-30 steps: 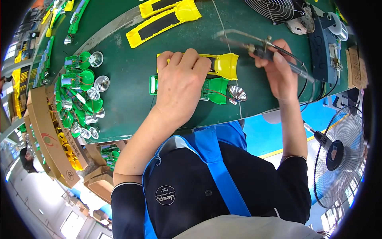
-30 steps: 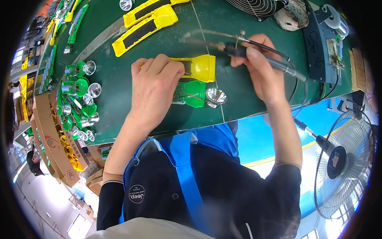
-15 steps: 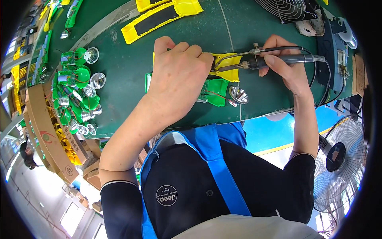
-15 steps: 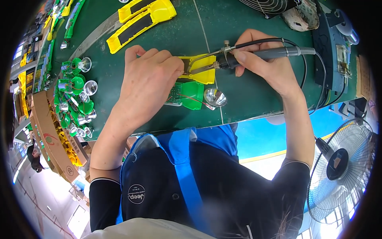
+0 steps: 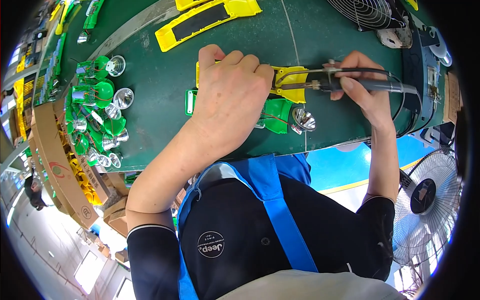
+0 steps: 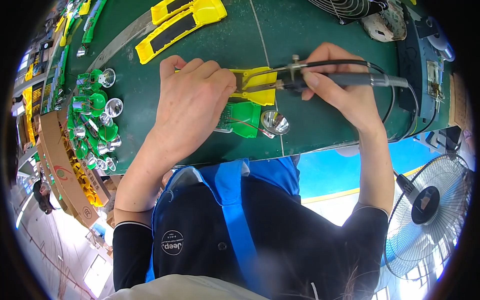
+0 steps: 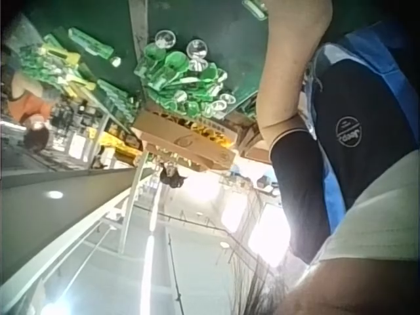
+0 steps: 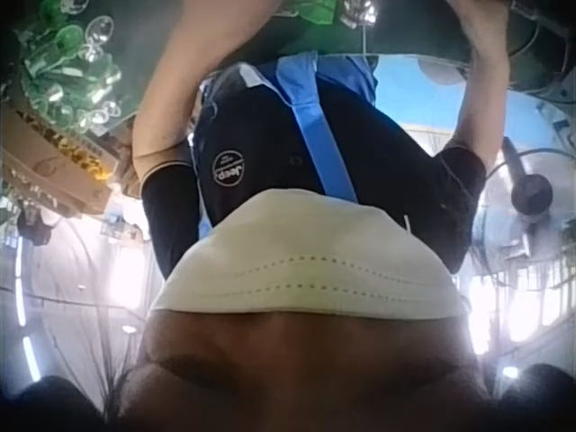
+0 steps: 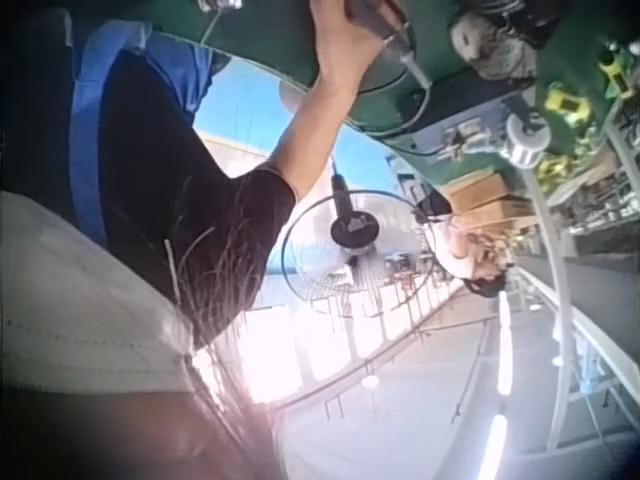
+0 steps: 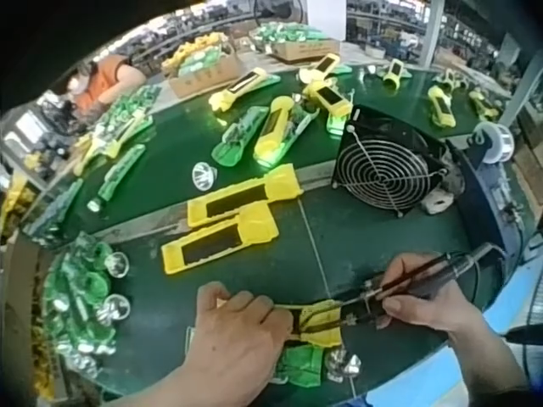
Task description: Soldering wires to circuit boards and assembling components into solar-powered flashlight casings on a production line.
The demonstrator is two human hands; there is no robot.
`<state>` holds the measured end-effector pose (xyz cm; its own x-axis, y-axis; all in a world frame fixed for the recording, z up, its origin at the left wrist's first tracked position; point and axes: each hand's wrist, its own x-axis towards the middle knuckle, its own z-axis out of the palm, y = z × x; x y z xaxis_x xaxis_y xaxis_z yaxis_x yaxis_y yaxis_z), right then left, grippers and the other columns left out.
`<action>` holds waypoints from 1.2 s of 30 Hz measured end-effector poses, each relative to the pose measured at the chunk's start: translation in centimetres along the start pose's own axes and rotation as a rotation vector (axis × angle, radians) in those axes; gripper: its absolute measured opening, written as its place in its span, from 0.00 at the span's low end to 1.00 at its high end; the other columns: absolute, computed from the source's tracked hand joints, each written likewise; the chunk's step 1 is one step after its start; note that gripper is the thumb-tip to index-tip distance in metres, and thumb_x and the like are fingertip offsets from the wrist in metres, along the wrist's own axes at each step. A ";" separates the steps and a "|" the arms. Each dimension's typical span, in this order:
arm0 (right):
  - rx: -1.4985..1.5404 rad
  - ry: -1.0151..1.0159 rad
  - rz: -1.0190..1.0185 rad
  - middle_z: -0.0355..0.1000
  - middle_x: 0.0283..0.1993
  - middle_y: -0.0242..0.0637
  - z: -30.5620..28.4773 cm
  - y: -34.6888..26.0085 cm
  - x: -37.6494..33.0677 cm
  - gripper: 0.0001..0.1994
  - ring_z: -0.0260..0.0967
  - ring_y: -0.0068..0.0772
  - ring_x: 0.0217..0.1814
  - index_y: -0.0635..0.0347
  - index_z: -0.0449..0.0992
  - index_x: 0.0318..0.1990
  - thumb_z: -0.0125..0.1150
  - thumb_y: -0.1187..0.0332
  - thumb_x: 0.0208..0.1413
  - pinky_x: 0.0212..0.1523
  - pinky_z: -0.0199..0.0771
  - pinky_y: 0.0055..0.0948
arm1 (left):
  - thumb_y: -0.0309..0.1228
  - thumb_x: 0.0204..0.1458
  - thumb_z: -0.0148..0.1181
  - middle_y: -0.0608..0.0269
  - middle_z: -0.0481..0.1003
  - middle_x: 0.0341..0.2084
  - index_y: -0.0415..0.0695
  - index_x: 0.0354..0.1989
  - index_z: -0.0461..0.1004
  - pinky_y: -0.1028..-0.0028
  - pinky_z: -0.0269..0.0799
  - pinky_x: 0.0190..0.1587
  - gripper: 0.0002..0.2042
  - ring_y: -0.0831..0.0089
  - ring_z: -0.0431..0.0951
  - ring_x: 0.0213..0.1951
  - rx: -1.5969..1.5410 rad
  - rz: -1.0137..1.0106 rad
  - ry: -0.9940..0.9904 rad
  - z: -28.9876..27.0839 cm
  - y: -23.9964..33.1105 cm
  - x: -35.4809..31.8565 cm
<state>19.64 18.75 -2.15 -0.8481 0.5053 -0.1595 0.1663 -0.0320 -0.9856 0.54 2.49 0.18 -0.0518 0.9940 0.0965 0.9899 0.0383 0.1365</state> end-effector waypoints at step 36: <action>-0.100 -0.005 -0.011 0.69 0.25 0.36 0.4 -1.5 -0.1 0.08 0.68 0.21 0.25 0.66 0.67 0.32 0.56 0.70 0.49 0.30 0.67 0.18 | 0.23 0.37 0.55 0.63 0.71 0.20 0.44 0.24 0.74 0.64 0.57 0.43 0.05 0.69 0.72 0.31 -0.032 -0.006 0.036 0.4 -0.1 -0.2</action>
<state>19.24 18.39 -0.72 -0.8524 0.5013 -0.1489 0.2062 0.0604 -0.9766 0.55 2.35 -0.29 -0.0629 0.9894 0.1309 0.9849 0.0403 0.1684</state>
